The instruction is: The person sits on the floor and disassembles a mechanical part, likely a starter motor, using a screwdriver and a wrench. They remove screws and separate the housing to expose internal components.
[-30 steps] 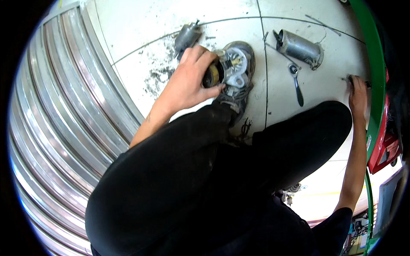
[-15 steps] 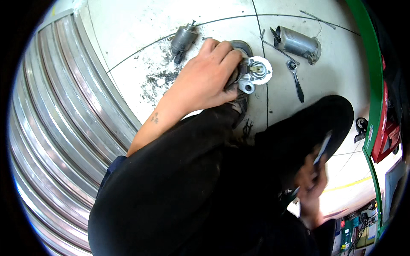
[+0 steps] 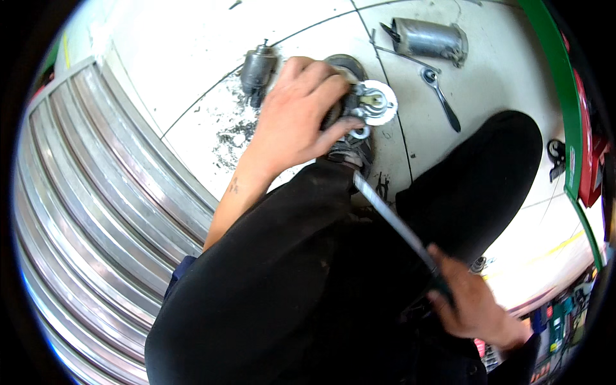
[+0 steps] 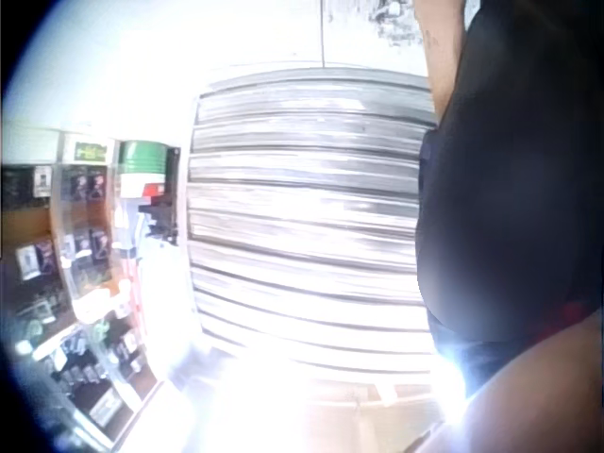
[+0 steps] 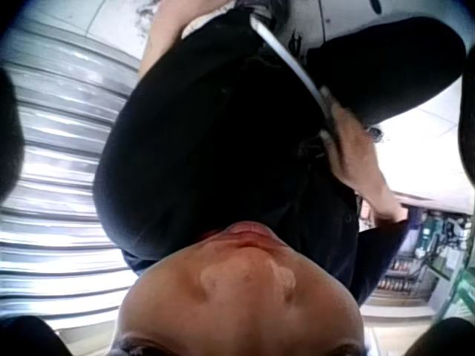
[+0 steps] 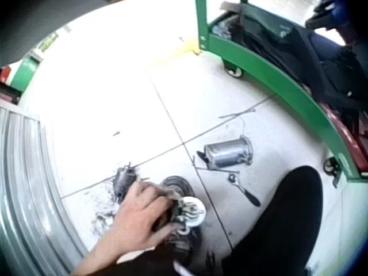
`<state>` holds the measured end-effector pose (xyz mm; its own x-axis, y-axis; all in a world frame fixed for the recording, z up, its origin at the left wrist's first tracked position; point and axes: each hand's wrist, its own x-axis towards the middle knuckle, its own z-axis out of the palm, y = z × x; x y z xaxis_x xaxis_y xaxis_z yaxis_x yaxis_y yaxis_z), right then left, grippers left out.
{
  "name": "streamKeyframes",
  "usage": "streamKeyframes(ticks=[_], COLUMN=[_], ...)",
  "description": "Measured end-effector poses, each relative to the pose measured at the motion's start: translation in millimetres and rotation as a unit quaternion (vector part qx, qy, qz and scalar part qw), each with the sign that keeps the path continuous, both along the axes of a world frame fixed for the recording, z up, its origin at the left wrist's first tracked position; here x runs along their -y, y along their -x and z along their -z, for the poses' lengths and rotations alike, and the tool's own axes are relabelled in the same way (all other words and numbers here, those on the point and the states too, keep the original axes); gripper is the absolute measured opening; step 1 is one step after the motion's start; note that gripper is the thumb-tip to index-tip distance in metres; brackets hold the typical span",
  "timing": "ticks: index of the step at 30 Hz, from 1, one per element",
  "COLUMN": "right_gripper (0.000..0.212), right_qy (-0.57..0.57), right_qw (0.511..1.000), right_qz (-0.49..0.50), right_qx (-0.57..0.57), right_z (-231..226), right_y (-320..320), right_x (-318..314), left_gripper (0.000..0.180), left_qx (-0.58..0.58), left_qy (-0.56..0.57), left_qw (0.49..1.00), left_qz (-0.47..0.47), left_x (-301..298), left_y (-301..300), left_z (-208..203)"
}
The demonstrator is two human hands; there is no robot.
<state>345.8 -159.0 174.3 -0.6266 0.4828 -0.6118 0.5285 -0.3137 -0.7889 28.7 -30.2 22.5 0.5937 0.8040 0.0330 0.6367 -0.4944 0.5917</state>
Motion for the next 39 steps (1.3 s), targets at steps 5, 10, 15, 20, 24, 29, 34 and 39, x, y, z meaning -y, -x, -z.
streamKeyframes(ticks=[5, 10, 15, 20, 24, 29, 34, 39], right_gripper=[0.069, 0.073, 0.078, 0.073, 0.066, 0.065, 0.067, 0.067], right_qy=[-0.100, -0.131, -0.143, -0.181, -0.188, -0.192, -0.219, -0.227], right_qw=[0.964, 0.933, 0.916, 0.885, 0.892, 0.910, 0.917, 0.922], right_qz=[-0.138, -0.226, -0.251, -0.288, -0.277, -0.229, -0.218, -0.215], right_qx=[0.206, 0.249, 0.278, 0.319, 0.305, 0.286, 0.254, 0.229], right_z=[-12.9, -9.9, -10.7, -19.1, -3.1, 18.9, 37.0, 49.9], right_y=[5.4, 20.6, 38.3, 50.0, 29.5, 10.4, -5.0, -17.9], right_x=[-68.8, -93.0, -103.7, -117.3, -125.7, -118.8, -117.4, -116.8], left_gripper=[0.040, 0.035, 0.035, 0.035, 0.036, 0.029, 0.024, 0.022], left_qx=[-0.018, -0.029, -0.032, -0.015, 0.012, 0.019, 0.036, 0.035], left_qy=[0.021, 0.033, 0.033, 0.017, 0.001, -0.035, -0.056, -0.053], left_qw=[1.000, 0.999, 0.999, 0.999, 0.998, 0.998, 0.997, 0.998], left_qz=[-0.004, -0.003, -0.027, -0.037, -0.060, -0.055, -0.041, -0.028], left_x=[6.2, 10.8, 11.2, 14.0, 14.2, 11.8, 9.1, 7.1], left_y=[2.1, -3.1, -5.4, -8.3, -8.5, -11.5, -15.1, -15.9], left_z=[-2.9, -5.9, -4.4, 0.6, 6.1, 12.6, 14.7, 13.7])
